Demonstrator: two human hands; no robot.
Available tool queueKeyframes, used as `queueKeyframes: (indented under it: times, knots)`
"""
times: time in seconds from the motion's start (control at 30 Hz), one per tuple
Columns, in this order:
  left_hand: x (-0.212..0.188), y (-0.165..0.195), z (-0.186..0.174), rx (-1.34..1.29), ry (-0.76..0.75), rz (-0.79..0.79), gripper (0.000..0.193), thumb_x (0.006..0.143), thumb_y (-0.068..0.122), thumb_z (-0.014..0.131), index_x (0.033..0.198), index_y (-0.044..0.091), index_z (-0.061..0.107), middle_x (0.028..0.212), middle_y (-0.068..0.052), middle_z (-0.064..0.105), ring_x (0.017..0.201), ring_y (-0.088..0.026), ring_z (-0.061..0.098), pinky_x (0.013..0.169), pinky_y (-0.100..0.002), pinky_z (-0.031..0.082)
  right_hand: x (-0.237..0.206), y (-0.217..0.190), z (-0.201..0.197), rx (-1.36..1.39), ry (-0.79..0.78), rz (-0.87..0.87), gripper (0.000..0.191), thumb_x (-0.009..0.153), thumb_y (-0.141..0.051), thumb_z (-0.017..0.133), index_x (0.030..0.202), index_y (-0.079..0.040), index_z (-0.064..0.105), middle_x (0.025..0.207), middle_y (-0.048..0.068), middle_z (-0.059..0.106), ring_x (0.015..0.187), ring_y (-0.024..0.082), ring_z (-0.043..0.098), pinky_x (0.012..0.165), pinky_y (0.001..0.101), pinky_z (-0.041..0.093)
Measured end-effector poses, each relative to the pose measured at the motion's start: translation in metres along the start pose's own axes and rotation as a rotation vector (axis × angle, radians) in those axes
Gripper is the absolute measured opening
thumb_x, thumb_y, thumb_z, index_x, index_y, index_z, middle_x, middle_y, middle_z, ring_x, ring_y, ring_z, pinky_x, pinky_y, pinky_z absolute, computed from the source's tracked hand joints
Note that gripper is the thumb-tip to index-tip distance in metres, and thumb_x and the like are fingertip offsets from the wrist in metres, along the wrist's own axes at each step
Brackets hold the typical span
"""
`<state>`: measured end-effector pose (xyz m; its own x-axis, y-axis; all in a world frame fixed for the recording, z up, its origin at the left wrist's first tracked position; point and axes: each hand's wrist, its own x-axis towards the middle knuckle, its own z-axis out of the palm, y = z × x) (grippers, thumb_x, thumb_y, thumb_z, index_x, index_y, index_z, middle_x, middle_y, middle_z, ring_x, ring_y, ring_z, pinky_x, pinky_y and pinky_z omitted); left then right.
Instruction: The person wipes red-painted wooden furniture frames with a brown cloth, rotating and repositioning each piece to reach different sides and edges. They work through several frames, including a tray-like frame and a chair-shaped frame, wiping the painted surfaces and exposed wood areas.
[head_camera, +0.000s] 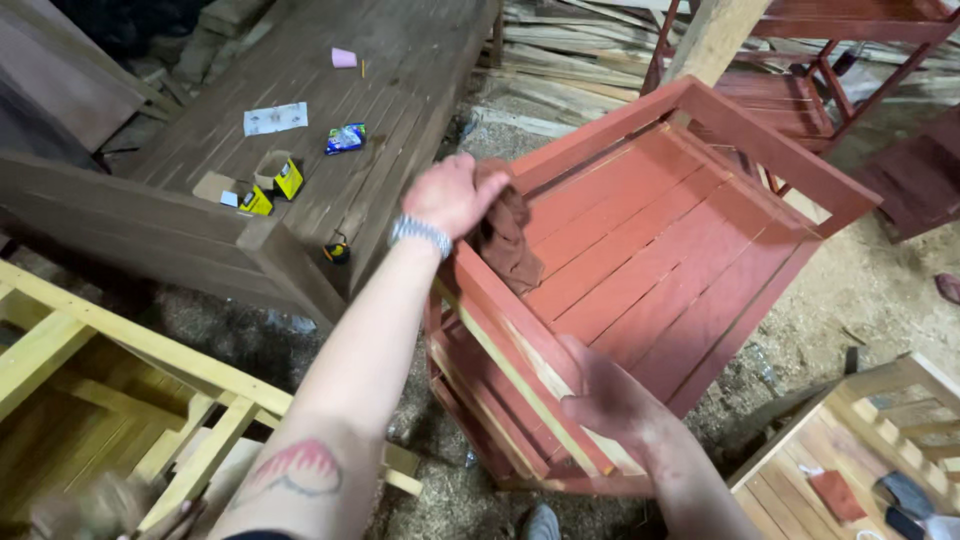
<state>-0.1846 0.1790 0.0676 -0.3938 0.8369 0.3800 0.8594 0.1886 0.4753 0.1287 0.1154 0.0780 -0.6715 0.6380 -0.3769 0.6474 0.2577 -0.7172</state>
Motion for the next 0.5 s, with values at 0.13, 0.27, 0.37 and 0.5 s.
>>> queueKeyframes:
  times: [0.13,0.27,0.37,0.5]
  knots:
    - [-0.039,0.009,0.01,0.062,0.141,0.193,0.053,0.084,0.051,0.07,0.103,0.002,0.062,0.106,-0.02,0.066,0.1,-0.039,0.065,0.09,-0.049,0.052,-0.009,-0.001,0.004,0.027,-0.005,0.022,0.071,0.071,0.011,0.057,0.139,-0.008,0.05,0.121,0.011,0.072,0.118,0.017,0.066,0.106,0.0299,0.046]
    - [-0.05,0.01,0.014,-0.016,0.167,0.221,0.028,0.087,0.032,0.074,0.092,0.007,0.061,0.091,-0.016,0.069,0.093,-0.037,0.067,0.085,-0.049,0.052,-0.009,0.0,-0.001,0.033,0.016,-0.002,0.071,0.071,0.008,0.058,0.14,-0.009,0.051,0.12,0.01,0.072,0.118,0.017,0.067,0.105,0.031,0.047]
    - [-0.059,0.012,0.016,-0.19,0.144,0.184,0.026,0.094,0.029,0.071,0.093,0.006,0.06,0.085,-0.017,0.068,0.087,-0.037,0.067,0.079,-0.049,0.052,-0.006,0.007,-0.004,0.021,0.022,-0.025,0.071,0.071,0.006,0.059,0.14,-0.01,0.052,0.12,0.01,0.072,0.117,0.018,0.067,0.105,0.0321,0.048]
    - [-0.095,0.023,0.031,-0.384,0.143,0.042,0.024,0.092,0.029,0.07,0.093,0.005,0.063,0.084,-0.017,0.069,0.084,-0.034,0.068,0.075,-0.047,0.052,0.004,0.018,-0.002,0.1,-0.023,-0.121,0.072,0.07,0.002,0.061,0.14,-0.011,0.052,0.12,0.01,0.073,0.117,0.02,0.067,0.105,0.0335,0.049]
